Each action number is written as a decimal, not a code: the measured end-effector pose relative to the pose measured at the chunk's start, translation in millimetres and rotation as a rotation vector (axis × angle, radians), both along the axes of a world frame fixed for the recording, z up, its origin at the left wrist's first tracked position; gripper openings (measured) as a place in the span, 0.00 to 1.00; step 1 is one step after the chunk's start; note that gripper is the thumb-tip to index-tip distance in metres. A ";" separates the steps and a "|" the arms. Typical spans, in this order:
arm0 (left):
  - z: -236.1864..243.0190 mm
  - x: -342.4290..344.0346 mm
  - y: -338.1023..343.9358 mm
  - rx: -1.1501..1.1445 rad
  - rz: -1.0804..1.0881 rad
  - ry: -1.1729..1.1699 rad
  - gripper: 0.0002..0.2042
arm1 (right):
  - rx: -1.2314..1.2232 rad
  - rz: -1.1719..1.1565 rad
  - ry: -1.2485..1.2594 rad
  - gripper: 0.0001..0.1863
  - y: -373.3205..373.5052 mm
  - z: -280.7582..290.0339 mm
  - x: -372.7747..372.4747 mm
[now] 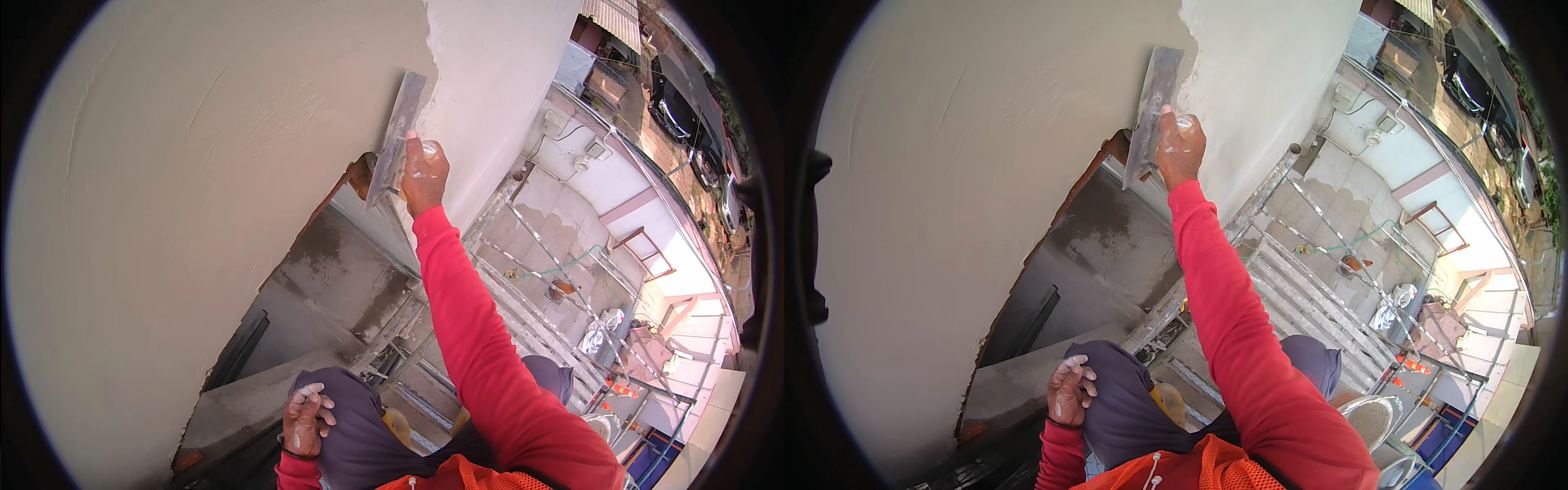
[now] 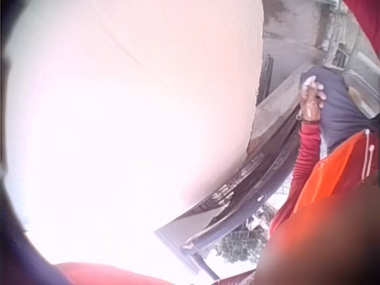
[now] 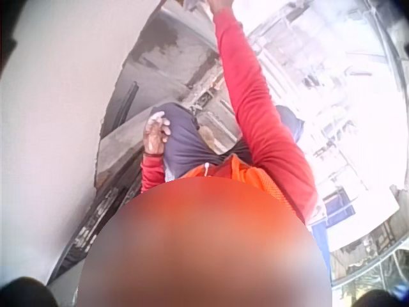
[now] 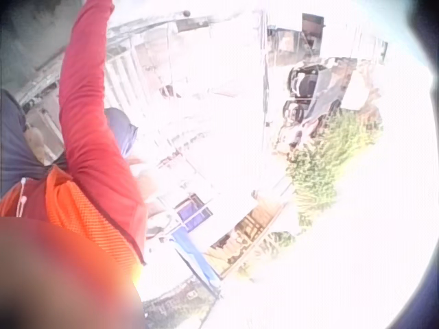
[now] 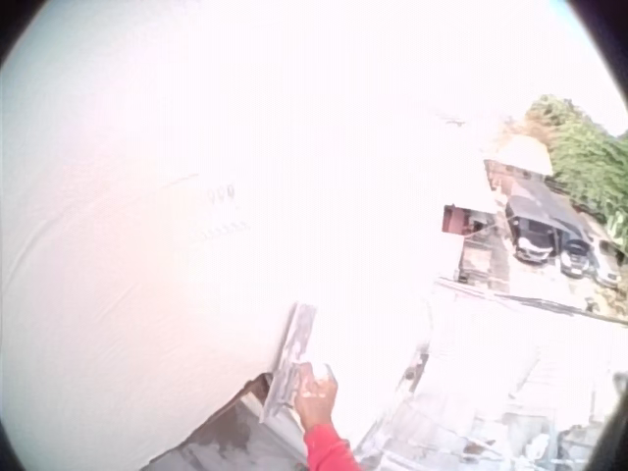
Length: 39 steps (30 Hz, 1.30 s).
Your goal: The person scoops plaster from a bucket using a trowel and applies it to an exterior wall, smoothing the surface with repeated strokes. The person works on a scaffold, repeatedly loading the trowel and spreading plaster across the wall.
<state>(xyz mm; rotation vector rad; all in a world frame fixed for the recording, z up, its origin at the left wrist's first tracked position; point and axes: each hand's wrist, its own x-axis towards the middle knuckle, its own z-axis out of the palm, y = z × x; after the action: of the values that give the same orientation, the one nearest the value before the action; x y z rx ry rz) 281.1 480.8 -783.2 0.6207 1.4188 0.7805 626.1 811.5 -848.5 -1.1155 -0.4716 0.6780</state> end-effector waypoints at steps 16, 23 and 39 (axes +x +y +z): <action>-0.2 -4.1 0.2 0.009 -0.015 -0.011 0.16 | 0.342 0.133 -0.801 0.21 -111.2 117.3 -152.3; -3.4 -11.9 -2.9 0.004 0.061 -0.076 0.16 | 0.508 0.268 -0.864 0.20 -168.8 87.8 -209.2; -11.1 -21.6 -1.8 0.003 0.075 -0.108 0.15 | 0.471 0.147 -0.872 0.19 -166.9 79.2 -216.7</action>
<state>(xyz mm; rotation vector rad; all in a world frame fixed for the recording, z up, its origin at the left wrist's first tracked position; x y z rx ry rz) 259.5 479.0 -794.2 0.5227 1.3485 0.8634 409.4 644.5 -769.3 -0.8820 -1.3902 0.1444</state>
